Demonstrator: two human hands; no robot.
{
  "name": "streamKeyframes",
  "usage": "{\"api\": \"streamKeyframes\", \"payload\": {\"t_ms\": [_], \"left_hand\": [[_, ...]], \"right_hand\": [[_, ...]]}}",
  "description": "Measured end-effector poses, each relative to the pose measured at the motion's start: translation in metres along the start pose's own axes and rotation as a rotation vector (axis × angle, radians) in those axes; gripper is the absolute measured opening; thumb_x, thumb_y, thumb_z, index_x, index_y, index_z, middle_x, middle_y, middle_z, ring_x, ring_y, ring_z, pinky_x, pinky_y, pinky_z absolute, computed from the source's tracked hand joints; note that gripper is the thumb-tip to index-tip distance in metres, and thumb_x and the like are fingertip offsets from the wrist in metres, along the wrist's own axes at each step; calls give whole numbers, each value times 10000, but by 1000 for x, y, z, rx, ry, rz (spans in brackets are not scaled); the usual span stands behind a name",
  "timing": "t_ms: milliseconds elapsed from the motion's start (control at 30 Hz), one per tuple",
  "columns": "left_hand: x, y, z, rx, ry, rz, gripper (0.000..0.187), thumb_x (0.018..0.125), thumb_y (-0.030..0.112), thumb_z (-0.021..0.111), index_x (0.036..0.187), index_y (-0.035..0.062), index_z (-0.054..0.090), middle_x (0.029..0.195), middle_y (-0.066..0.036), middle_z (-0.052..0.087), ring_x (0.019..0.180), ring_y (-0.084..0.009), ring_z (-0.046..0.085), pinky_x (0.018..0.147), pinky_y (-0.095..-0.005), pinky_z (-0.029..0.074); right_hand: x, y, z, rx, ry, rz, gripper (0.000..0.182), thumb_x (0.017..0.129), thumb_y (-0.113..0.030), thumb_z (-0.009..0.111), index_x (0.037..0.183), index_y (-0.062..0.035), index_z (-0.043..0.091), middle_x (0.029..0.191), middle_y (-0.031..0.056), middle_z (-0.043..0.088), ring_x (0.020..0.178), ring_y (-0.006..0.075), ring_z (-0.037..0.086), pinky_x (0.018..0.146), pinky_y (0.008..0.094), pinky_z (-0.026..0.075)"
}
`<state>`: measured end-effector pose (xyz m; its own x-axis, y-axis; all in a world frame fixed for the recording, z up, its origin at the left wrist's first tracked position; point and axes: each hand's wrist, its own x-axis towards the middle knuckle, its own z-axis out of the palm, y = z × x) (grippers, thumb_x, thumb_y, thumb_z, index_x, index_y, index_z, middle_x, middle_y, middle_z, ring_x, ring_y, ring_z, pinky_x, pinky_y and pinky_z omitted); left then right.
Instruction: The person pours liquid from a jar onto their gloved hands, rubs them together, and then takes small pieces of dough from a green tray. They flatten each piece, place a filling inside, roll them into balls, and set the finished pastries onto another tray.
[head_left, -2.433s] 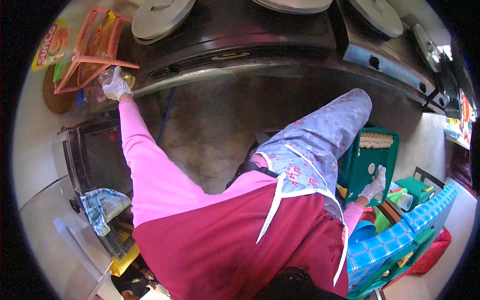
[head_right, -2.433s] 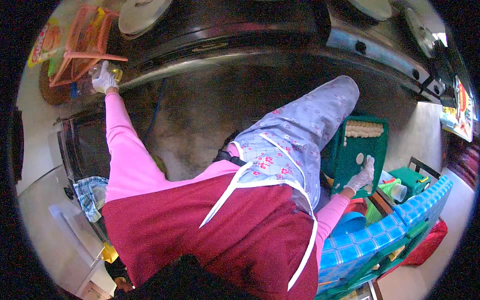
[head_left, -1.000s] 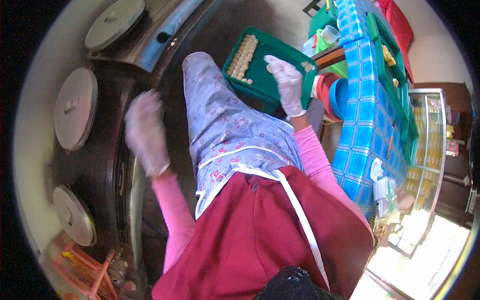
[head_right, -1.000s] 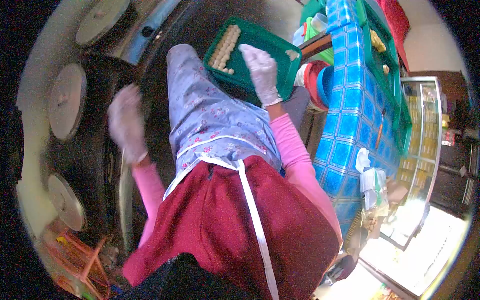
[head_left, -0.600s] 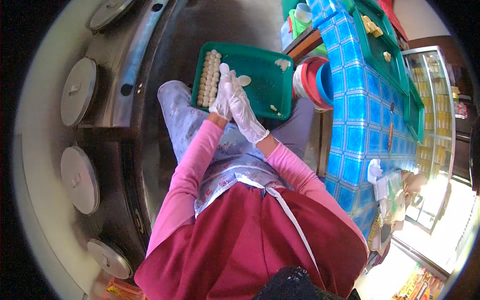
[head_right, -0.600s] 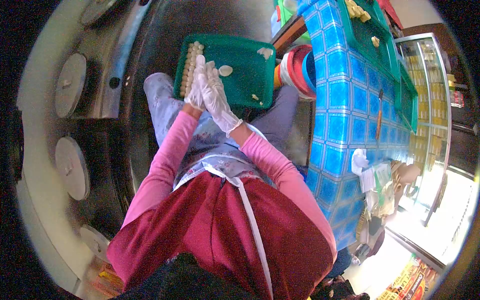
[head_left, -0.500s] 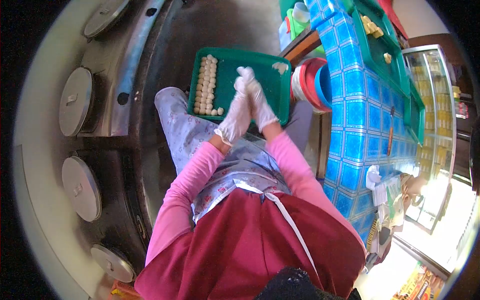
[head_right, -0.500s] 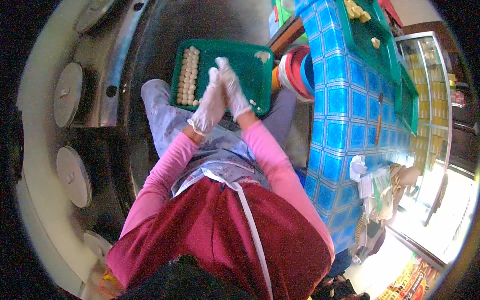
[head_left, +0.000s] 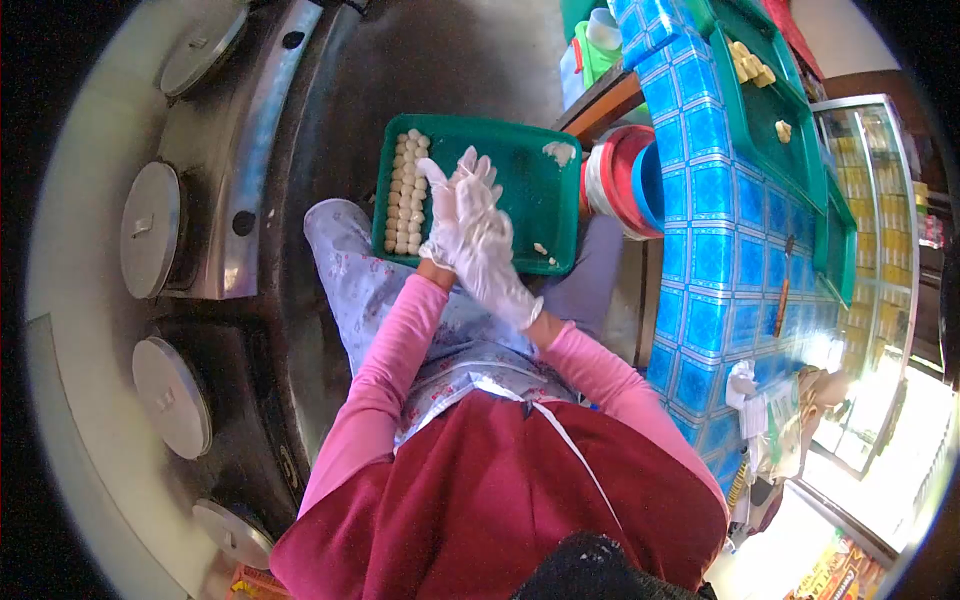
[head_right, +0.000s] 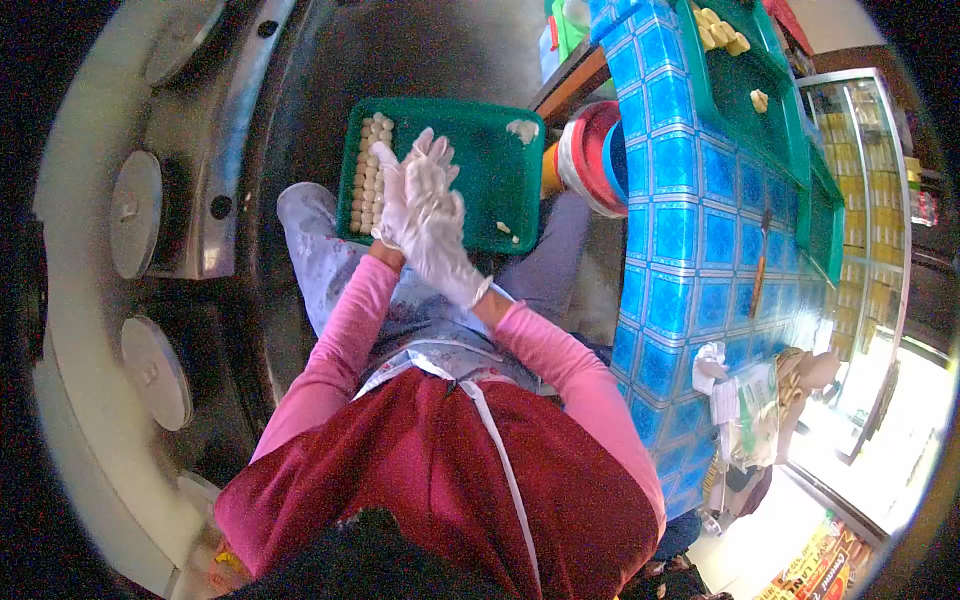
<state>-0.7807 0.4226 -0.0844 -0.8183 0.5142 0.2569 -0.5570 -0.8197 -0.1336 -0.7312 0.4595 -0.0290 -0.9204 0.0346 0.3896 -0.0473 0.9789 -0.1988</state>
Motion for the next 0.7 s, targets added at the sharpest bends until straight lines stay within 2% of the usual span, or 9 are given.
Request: {"api": "streamKeyframes", "payload": {"t_ms": [67,133,167,267,367,433,533,567,700], "left_hand": [[4,-34,55,440,682,145,850,866,818,348,1433,195,463,1236,15,609,1132,-161,568,998,-365,457],[6,-52,84,529,677,175,803,869,812,356,1313,165,525,1157,-19,596,1024,-191,597,906,-363,513],[6,-47,83,512,578,132,820,868,812,355,1322,150,520,1154,-41,590,1006,-205,598,889,-375,526],[-5,16,69,474,898,192,823,928,756,342,1417,113,498,1390,-117,535,1245,-307,523,1039,-444,435],[-26,55,16,2463,666,413,533,986,467,511,1342,73,563,1315,-190,586,1247,-392,518,1046,-433,423],[-36,35,24,3504,136,-415,605,919,373,593,1369,-24,513,1483,-229,435,1365,-400,416,1086,-514,369],[-58,1,20,3115,-9,-251,705,944,418,539,1490,6,365,1570,-168,333,1424,-388,337,1103,-620,296],[-61,2,9,3138,22,-250,706,947,429,539,1494,19,363,1569,-161,338,1418,-391,343,1089,-624,312],[-63,6,4,3108,127,-286,683,966,441,526,1506,60,353,1560,-141,360,1418,-429,328,1073,-662,316]], "right_hand": [[8,62,33,406,-164,-93,466,1040,-268,455,1416,7,449,1473,171,476,1285,334,527,1065,397,431],[38,62,34,829,-101,134,448,1015,-317,484,1297,26,544,1316,254,555,1227,399,536,1039,414,436],[38,55,25,840,-98,100,438,1006,-322,499,1262,25,574,1258,272,584,1190,407,555,1018,415,448],[7,38,-12,676,-205,-204,370,946,-278,566,1180,2,627,1119,253,648,1047,372,627,920,417,494],[-22,84,3,541,-616,-439,299,820,-176,645,1080,-28,653,1038,174,680,914,306,666,806,438,513],[-15,95,27,393,-501,116,302,801,-134,617,1088,-49,655,1105,156,665,1055,317,625,859,470,477],[-2,94,43,25,-388,-118,392,794,-128,618,1175,-41,641,1246,95,636,1147,322,581,873,455,478],[-6,93,43,43,-244,-281,457,819,-116,589,1270,-41,602,1384,104,556,1235,388,518,950,539,421],[-10,104,43,-119,-398,-404,596,810,-100,582,1402,-81,524,1527,108,423,1333,439,428,1050,624,305]]}}
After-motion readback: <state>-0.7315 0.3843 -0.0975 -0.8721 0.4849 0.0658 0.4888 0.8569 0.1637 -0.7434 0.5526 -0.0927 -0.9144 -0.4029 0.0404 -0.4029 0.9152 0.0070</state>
